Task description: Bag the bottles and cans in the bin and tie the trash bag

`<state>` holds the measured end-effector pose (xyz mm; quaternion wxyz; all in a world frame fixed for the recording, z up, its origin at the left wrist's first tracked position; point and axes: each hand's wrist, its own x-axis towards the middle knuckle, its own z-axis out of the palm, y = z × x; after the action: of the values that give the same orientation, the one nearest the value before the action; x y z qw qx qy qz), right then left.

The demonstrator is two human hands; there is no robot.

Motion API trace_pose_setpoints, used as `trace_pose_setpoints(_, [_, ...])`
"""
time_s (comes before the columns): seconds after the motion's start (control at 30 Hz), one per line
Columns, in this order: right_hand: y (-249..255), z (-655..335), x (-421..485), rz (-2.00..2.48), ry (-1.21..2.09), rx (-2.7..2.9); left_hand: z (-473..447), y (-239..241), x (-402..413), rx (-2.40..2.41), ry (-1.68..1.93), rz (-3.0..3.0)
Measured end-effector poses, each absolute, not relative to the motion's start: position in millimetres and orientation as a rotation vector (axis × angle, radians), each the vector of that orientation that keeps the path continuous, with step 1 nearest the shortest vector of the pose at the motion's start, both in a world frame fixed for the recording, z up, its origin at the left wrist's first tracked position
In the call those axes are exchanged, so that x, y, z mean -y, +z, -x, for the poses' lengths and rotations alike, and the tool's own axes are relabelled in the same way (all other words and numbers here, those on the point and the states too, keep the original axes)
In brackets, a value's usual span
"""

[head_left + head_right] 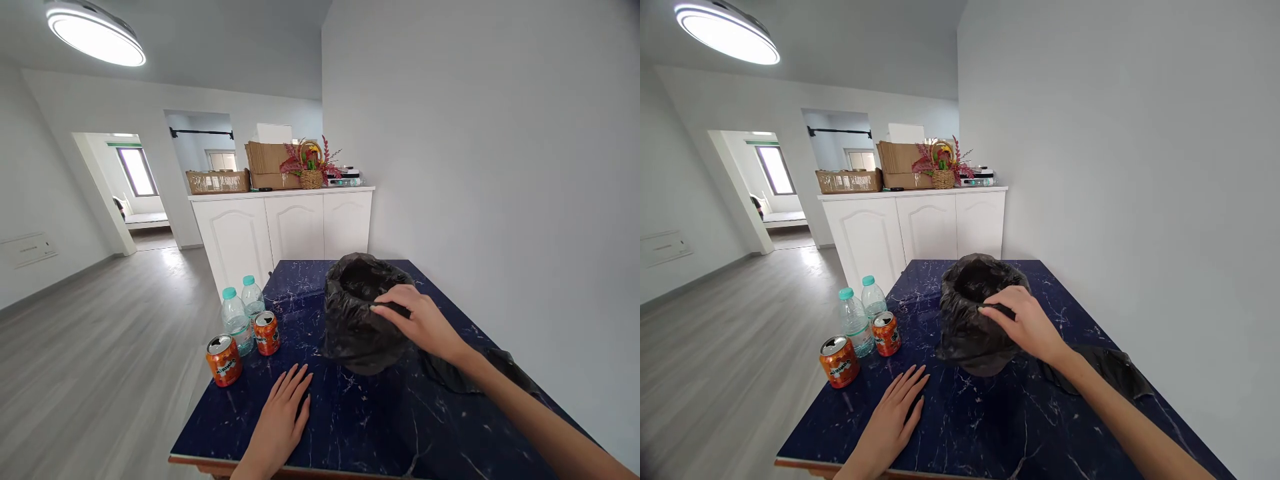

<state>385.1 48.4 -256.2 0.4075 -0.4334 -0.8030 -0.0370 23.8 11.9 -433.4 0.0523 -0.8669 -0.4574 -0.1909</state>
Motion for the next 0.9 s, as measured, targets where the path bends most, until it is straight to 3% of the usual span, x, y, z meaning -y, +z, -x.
trace_pose_setpoints(0.33, [-273.7,-354.1,-0.6,0.944,-0.042,1.984,-21.6,-428.5,-7.9,1.381,-0.541,2.672])
trace_pose_setpoints(0.63, [-378.6,-359.9,14.0,1.304,0.428,1.512,-21.5,-414.0,2.8,1.409,-0.531,2.739])
trace_pose_setpoints(0.77, [-435.7,-378.9,21.8,1.387,0.553,1.408,-5.2,-377.6,13.8,1.393,-0.597,2.760])
trace_pose_setpoints(0.9, [-470.3,-396.7,23.8,1.394,0.702,1.259,11.8,-299.7,4.3,1.358,-0.928,2.444])
